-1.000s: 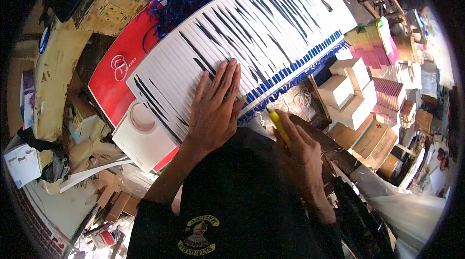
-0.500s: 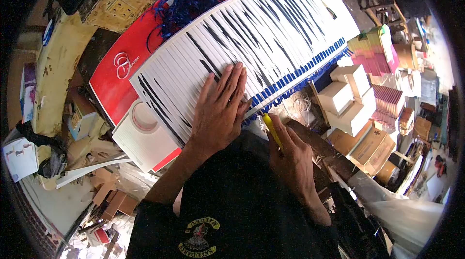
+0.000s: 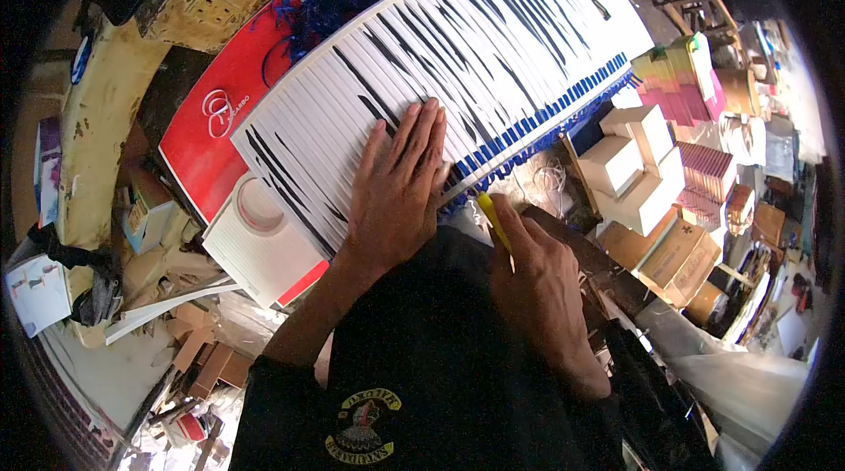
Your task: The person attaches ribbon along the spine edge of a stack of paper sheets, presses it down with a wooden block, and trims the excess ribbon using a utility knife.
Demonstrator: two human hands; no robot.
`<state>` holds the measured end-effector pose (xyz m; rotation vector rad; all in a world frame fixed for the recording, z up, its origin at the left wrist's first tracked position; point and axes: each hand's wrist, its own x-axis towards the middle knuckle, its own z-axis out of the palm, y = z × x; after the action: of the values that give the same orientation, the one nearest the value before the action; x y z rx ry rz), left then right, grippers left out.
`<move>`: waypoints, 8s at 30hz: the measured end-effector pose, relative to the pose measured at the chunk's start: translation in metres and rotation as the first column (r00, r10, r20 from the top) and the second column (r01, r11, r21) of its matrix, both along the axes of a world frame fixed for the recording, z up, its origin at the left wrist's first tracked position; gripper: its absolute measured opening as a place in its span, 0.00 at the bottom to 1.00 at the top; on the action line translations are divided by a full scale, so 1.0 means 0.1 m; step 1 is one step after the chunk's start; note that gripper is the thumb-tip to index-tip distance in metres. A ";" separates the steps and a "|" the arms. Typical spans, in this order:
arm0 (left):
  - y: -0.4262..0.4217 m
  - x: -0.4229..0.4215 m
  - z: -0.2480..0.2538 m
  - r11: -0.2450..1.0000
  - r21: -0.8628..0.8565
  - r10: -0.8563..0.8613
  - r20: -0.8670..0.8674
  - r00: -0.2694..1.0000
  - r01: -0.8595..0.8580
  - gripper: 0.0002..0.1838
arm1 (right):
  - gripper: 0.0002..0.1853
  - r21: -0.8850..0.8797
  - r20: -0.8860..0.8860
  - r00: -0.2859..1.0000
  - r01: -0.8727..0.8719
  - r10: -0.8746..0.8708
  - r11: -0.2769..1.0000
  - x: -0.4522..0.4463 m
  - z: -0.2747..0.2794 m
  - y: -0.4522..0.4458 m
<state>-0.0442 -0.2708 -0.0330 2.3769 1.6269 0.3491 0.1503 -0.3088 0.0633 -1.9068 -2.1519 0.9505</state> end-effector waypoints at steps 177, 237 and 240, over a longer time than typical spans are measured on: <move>-0.09 -0.17 0.12 0.990 -0.143 0.015 0.142 0.990 0.005 0.38 | 0.28 0.017 -0.143 0.987 0.079 -0.075 0.997 -0.02 -0.07 -0.20; -0.17 -0.25 0.07 0.998 -0.058 -0.008 -0.056 0.998 0.005 0.37 | 0.32 0.067 -0.196 0.975 -0.097 0.108 0.993 0.17 -0.45 -0.20; -0.15 -0.25 0.06 0.999 -0.041 0.002 -0.009 1.000 -0.002 0.37 | 0.34 0.078 -0.151 0.982 -0.099 0.110 0.992 0.08 -0.47 -0.24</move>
<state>-0.0696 -0.2858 -0.0275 2.3501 1.6246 0.3037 0.1588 -0.3333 0.0163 -1.6446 -2.1817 0.9914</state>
